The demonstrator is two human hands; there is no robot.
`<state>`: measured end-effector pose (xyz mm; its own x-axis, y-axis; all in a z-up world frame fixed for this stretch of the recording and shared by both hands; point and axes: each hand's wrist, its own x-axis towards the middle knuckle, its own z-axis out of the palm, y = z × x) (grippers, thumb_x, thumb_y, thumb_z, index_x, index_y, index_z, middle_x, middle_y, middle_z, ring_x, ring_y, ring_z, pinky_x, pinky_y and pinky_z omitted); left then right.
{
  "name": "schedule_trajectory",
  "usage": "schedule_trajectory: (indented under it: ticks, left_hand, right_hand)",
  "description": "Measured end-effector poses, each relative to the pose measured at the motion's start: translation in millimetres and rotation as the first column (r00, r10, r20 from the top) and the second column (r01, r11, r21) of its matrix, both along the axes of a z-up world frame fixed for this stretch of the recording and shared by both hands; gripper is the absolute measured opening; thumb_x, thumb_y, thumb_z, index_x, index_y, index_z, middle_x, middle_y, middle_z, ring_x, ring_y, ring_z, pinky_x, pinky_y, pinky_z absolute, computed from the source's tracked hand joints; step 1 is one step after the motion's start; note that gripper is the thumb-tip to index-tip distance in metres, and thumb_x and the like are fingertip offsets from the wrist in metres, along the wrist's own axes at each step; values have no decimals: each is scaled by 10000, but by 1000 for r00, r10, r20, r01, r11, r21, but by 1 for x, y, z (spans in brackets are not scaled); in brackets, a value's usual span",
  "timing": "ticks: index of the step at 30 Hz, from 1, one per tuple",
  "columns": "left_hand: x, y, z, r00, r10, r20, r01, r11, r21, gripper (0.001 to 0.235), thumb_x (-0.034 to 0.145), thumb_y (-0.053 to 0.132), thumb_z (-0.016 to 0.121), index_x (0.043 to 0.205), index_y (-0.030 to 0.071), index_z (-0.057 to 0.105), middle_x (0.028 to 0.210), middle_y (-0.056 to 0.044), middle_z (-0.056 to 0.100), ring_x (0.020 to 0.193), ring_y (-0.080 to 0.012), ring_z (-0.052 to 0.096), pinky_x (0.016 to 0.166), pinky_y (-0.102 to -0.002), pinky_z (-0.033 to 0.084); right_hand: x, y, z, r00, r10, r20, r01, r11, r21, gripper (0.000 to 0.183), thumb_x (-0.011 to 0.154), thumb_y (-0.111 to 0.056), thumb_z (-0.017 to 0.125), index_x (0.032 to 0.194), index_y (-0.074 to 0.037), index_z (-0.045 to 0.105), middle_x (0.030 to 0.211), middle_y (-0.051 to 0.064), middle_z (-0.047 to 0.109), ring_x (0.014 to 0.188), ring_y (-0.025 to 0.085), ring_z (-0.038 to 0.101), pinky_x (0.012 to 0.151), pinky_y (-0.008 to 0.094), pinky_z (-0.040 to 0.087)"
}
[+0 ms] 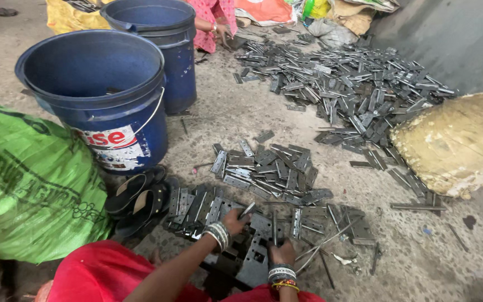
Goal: The person assembles metal hinges by hand using a metal jig. The person picks up metal plates and pins, positions them in the jig, and presses them together to form completed hinges.
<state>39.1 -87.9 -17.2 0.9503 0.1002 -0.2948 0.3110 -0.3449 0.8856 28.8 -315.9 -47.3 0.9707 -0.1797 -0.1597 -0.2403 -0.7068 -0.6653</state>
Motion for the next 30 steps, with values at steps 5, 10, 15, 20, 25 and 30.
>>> schedule_trajectory:
  ticks: [5, 10, 15, 20, 25, 30]
  left_hand:
    - [65, 4, -16, 933, -278, 228, 193, 922, 335, 428, 942, 375, 672, 1267, 98, 705, 1160, -199, 740, 1066, -351, 697, 958, -464, 528]
    - [112, -4, -42, 858, -501, 110, 325, 696, 640, 408, 885, 324, 749, 1263, 176, 710, 1321, -224, 585, 1190, -406, 586, 1029, -482, 473]
    - [137, -20, -69, 778, -626, -57, 466, 513, 721, 429, 851, 286, 777, 1233, 107, 702, 1313, -185, 641, 1243, -375, 597, 1074, -462, 473]
    - [158, -25, -78, 768, -635, -80, 480, 490, 728, 396, 844, 145, 694, 1238, 103, 695, 1263, -219, 680, 1190, -399, 642, 1030, -486, 508]
    - [165, -28, -83, 781, -609, -139, 487, 456, 745, 343, 876, 143, 640, 1201, 87, 738, 1229, -237, 696, 1151, -403, 674, 990, -491, 545]
    - [150, -18, -84, 753, -655, -61, 471, 471, 746, 389, 905, 233, 643, 1269, 109, 696, 1368, -221, 624, 1293, -410, 567, 1123, -502, 437]
  right_hand:
    - [-2, 4, 9, 999, -13, 47, 13, 1000, 5, 481, 703, -315, 773, 1057, -1, 688, 1034, 279, 727, 1018, 475, 686, 910, 504, 533]
    - [-1, 7, 9, 998, -44, 50, 44, 999, -8, 453, 691, -310, 765, 1038, -25, 703, 1012, 260, 741, 1007, 462, 699, 910, 503, 542]
    - [3, 5, 8, 999, -30, 39, 31, 999, -12, 442, 693, -274, 746, 1054, -24, 693, 1000, 264, 744, 993, 463, 701, 898, 511, 546]
    - [1, 10, 15, 999, -38, 21, 38, 999, -37, 424, 712, -265, 742, 1052, -16, 693, 1014, 265, 742, 1003, 464, 696, 904, 512, 542]
    - [1, 10, 22, 1000, -26, 14, 27, 999, -33, 446, 705, -278, 771, 1033, 11, 681, 983, 266, 739, 972, 464, 694, 884, 503, 542]
    - [1, 11, 27, 997, -66, -26, 67, 997, 41, 449, 698, -286, 772, 1028, 11, 704, 954, 242, 748, 920, 433, 719, 848, 478, 554]
